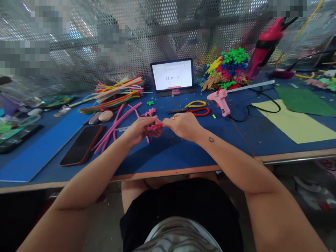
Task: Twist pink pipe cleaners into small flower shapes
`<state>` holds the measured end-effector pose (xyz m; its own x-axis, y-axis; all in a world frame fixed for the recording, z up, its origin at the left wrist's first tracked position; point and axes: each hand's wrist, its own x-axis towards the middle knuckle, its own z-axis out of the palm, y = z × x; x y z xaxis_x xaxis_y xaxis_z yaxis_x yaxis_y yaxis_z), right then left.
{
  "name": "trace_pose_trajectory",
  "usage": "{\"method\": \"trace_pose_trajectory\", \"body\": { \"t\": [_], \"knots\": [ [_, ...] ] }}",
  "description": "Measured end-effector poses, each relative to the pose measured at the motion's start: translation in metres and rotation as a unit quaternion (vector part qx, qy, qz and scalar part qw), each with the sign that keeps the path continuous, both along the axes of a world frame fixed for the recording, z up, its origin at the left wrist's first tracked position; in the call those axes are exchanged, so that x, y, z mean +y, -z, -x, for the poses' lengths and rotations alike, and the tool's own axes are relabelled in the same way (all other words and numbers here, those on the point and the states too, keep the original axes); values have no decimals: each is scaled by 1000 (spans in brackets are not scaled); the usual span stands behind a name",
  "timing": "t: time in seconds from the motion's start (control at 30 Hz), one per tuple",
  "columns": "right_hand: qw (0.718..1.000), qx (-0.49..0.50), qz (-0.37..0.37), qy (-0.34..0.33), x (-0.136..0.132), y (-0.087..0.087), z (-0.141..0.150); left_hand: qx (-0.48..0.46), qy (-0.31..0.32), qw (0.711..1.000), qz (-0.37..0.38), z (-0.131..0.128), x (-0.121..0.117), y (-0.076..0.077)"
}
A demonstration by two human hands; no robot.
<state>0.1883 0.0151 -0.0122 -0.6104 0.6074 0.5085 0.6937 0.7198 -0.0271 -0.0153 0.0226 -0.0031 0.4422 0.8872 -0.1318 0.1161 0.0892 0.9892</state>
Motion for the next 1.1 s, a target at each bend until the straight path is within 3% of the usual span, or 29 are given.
{"method": "trace_pose_trajectory", "body": {
  "t": [0.07, 0.13, 0.27, 0.33, 0.43, 0.5, 0.57, 0.7, 0.8, 0.9, 1.03, 1.1],
  "knots": [
    [1000, -6, -27, 1, 0, -2, -1, -16, 19, 999, 33, 1, 1, 1],
    [1000, -1, -21, 0, -1, -3, 0, -25, 40, 999, 20, 2, 0, 1],
    [990, 86, 108, -23, -2, -3, 2, -1, 28, 993, -117, 0, -5, -1],
    [956, 164, 234, -61, -1, -3, 4, 60, 10, 970, -234, -1, -7, -2],
    [865, 254, 418, -112, 1, -1, 6, 165, -13, 890, -425, 0, -10, -2],
    [815, 277, 493, -127, 3, -1, 7, 196, -18, 848, -493, 1, -10, -1],
    [788, 286, 529, -132, 5, 0, 7, 179, -23, 862, -473, 1, -9, 0],
    [773, 295, 544, -142, 7, -1, 6, 20, -67, 952, -298, -1, -4, 1],
    [774, 270, 553, -152, 7, -2, 6, -70, -92, 969, -220, -1, 0, 0],
    [807, 237, 523, -140, 6, -1, 5, -92, -90, 974, -187, -2, 0, 1],
    [871, 250, 403, -126, 4, 1, 5, -81, -47, 981, -167, -4, -4, 1],
    [882, 265, 363, -138, 3, 1, 6, -85, -40, 982, -166, -5, -6, 1]
  ]
}}
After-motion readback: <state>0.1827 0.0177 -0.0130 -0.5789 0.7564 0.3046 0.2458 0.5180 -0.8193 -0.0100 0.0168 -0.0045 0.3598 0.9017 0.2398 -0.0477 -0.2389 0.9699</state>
